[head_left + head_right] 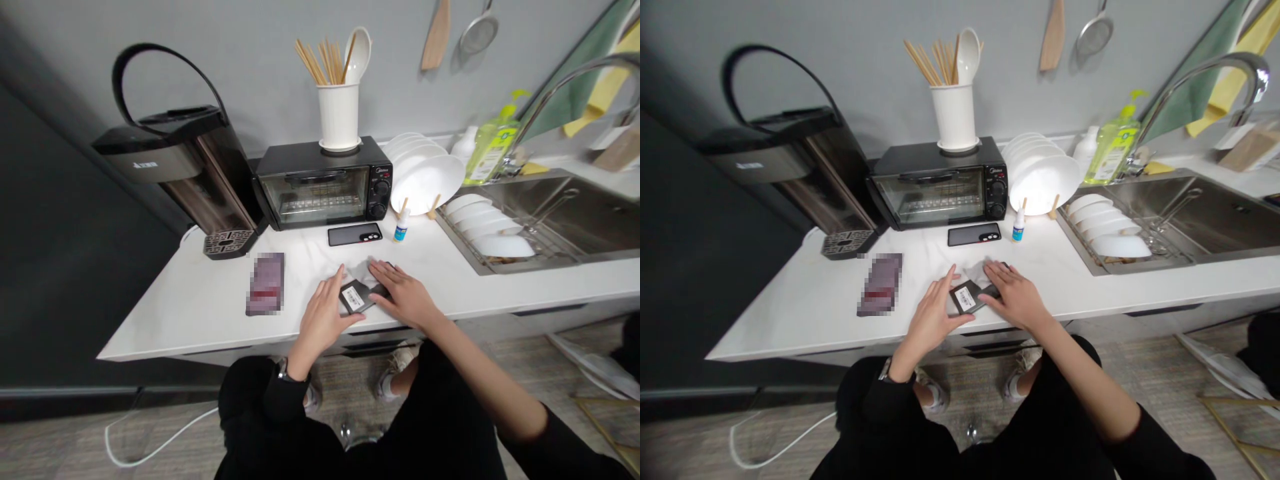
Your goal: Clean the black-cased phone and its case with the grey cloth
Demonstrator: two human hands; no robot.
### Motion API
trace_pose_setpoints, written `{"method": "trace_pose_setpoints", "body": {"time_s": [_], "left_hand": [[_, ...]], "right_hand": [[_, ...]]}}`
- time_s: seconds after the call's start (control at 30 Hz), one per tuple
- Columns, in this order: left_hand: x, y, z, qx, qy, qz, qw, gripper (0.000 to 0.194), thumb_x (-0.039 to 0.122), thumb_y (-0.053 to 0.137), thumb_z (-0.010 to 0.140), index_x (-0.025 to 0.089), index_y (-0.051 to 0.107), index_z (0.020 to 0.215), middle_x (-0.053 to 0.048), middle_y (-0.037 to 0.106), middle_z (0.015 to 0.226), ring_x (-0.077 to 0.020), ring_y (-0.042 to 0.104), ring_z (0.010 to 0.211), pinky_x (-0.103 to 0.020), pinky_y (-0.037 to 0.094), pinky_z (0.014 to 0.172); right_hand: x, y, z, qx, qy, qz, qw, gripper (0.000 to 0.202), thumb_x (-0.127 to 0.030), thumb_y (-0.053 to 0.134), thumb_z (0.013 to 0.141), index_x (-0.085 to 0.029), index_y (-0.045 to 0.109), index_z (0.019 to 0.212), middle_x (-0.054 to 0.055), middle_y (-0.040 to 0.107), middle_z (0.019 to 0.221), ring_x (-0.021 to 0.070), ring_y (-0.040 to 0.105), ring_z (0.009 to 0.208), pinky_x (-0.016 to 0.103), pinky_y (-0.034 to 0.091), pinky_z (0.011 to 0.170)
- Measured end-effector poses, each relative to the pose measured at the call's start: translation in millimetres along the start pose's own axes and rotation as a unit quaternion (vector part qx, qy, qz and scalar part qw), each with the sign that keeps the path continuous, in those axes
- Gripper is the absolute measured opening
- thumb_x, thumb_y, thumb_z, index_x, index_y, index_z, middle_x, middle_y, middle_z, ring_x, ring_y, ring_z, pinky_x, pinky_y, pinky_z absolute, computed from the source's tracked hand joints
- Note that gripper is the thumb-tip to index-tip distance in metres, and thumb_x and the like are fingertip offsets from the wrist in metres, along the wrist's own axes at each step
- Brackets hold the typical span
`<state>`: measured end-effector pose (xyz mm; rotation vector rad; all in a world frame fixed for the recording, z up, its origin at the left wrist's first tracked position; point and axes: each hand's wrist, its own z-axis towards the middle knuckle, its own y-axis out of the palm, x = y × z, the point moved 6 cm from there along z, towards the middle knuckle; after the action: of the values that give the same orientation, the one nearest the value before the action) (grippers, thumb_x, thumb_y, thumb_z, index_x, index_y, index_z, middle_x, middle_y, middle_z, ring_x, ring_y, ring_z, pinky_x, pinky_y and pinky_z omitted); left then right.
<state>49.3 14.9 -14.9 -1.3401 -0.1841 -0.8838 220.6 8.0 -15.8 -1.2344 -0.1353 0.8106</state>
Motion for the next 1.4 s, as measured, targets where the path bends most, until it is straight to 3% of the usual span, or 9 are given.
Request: {"method": "trace_pose_setpoints", "body": {"time_s": [0.13, 0.3, 0.4, 0.53, 0.63, 0.9, 1.03, 1.17, 1.4], "left_hand": [[1.0, -0.3, -0.8, 0.01, 0.002, -0.003, 1.0, 0.116, 0.036, 0.086, 0.083, 0.032, 0.007, 0.168, -0.014, 0.044, 0.16, -0.0325, 0.048, 0.144, -0.048, 0.043, 0.118], [1.8, -1.0, -0.5, 0.003, -0.001, -0.001, 1.0, 0.12, 0.035, 0.088, 0.081, 0.031, 0.006, 0.168, -0.014, 0.047, 0.158, -0.0327, 0.05, 0.143, -0.049, 0.044, 0.117], [2.4, -1.0, -0.4, 0.003, 0.006, 0.004, 1.0, 0.113, 0.033, 0.084, 0.085, 0.03, 0.007, 0.168, -0.015, 0.048, 0.158, -0.0327, 0.05, 0.143, -0.05, 0.044, 0.117], [0.5, -0.3, -0.4, 0.003, -0.003, 0.003, 1.0, 0.113, 0.036, 0.086, 0.083, 0.031, 0.012, 0.168, -0.013, 0.049, 0.157, -0.0333, 0.053, 0.14, -0.051, 0.045, 0.116], [0.8, 0.2, 0.1, 0.0, 0.007, 0.004, 1.0, 0.106, 0.03, 0.082, 0.087, 0.03, 0.013, 0.168, -0.013, 0.05, 0.157, -0.031, 0.053, 0.14, -0.049, 0.045, 0.117], [1.5, 0.1, 0.4, 0.003, 0.015, 0.012, 1.0, 0.111, 0.034, 0.087, 0.081, 0.031, 0.016, 0.167, -0.012, 0.051, 0.156, -0.0317, 0.053, 0.14, -0.048, 0.046, 0.115], [-0.2, 0.0, 0.0, 0.008, -0.001, 0.031, 0.999, 0.11, 0.041, 0.089, 0.079, 0.026, 0.023, 0.165, -0.014, 0.052, 0.155, -0.0332, 0.053, 0.138, -0.049, 0.046, 0.116], [-3.1, -3.7, -0.5, 0.045, -0.02, 0.082, 0.995, 0.082, 0.048, 0.088, 0.079, 0.021, 0.052, 0.147, -0.015, 0.049, 0.157, -0.0376, 0.044, 0.144, -0.054, 0.038, 0.122], [-4.6, 2.3, 5.7, 0.049, -0.007, -0.008, 0.999, 0.046, 0.025, 0.081, 0.086, 0.023, 0.058, 0.127, -0.01, 0.061, 0.143, -0.0297, 0.054, 0.137, -0.049, 0.045, 0.117]], "right_hand": [[-11.0, 6.8, 4.3, -0.05, -0.085, 0.038, 0.994, 0.078, -0.065, 0.055, 0.1, -0.015, 0.044, 0.159, 0.016, 0.051, 0.159, 0.0314, 0.044, 0.151, 0.055, 0.039, 0.124], [-7.9, 0.3, 7.1, -0.017, -0.028, 0.004, 0.999, 0.066, -0.06, 0.052, 0.103, -0.012, 0.058, 0.147, 0.022, 0.058, 0.151, 0.0358, 0.052, 0.145, 0.06, 0.042, 0.12], [-13.9, 4.7, -1.1, -0.069, -0.1, 0.033, 0.992, 0.081, -0.069, 0.055, 0.098, -0.014, 0.045, 0.158, 0.019, 0.052, 0.158, 0.0326, 0.045, 0.15, 0.056, 0.036, 0.125], [8.1, -6.2, -10.9, -0.005, 0.004, -0.025, 1.0, 0.074, -0.059, 0.047, 0.105, -0.018, 0.032, 0.165, 0.019, 0.045, 0.163, 0.0342, 0.04, 0.154, 0.063, 0.035, 0.123], [-0.3, -1.9, -19.2, -0.058, -0.066, 0.0, 0.996, 0.09, -0.068, 0.054, 0.099, -0.016, 0.027, 0.167, 0.018, 0.04, 0.166, 0.0334, 0.034, 0.156, 0.058, 0.034, 0.125], [0.3, 0.7, -15.4, -0.051, -0.073, -0.001, 0.996, 0.087, -0.067, 0.051, 0.101, -0.016, 0.028, 0.166, 0.018, 0.04, 0.166, 0.0328, 0.037, 0.155, 0.056, 0.036, 0.125], [18.0, -4.0, -4.6, 0.003, 0.021, -0.041, 0.999, 0.071, -0.058, 0.045, 0.106, -0.015, 0.038, 0.162, 0.019, 0.043, 0.164, 0.0347, 0.039, 0.154, 0.06, 0.038, 0.122], [9.2, 4.8, -7.3, -0.033, -0.038, -0.011, 0.999, 0.075, -0.059, 0.049, 0.105, -0.018, 0.032, 0.165, 0.015, 0.039, 0.167, 0.0302, 0.033, 0.157, 0.057, 0.034, 0.126], [26.2, 9.9, -1.2, 0.039, 0.082, -0.075, 0.993, 0.075, -0.058, 0.047, 0.105, -0.007, 0.041, 0.159, 0.021, 0.042, 0.165, 0.039, 0.032, 0.157, 0.062, 0.032, 0.125]]}}
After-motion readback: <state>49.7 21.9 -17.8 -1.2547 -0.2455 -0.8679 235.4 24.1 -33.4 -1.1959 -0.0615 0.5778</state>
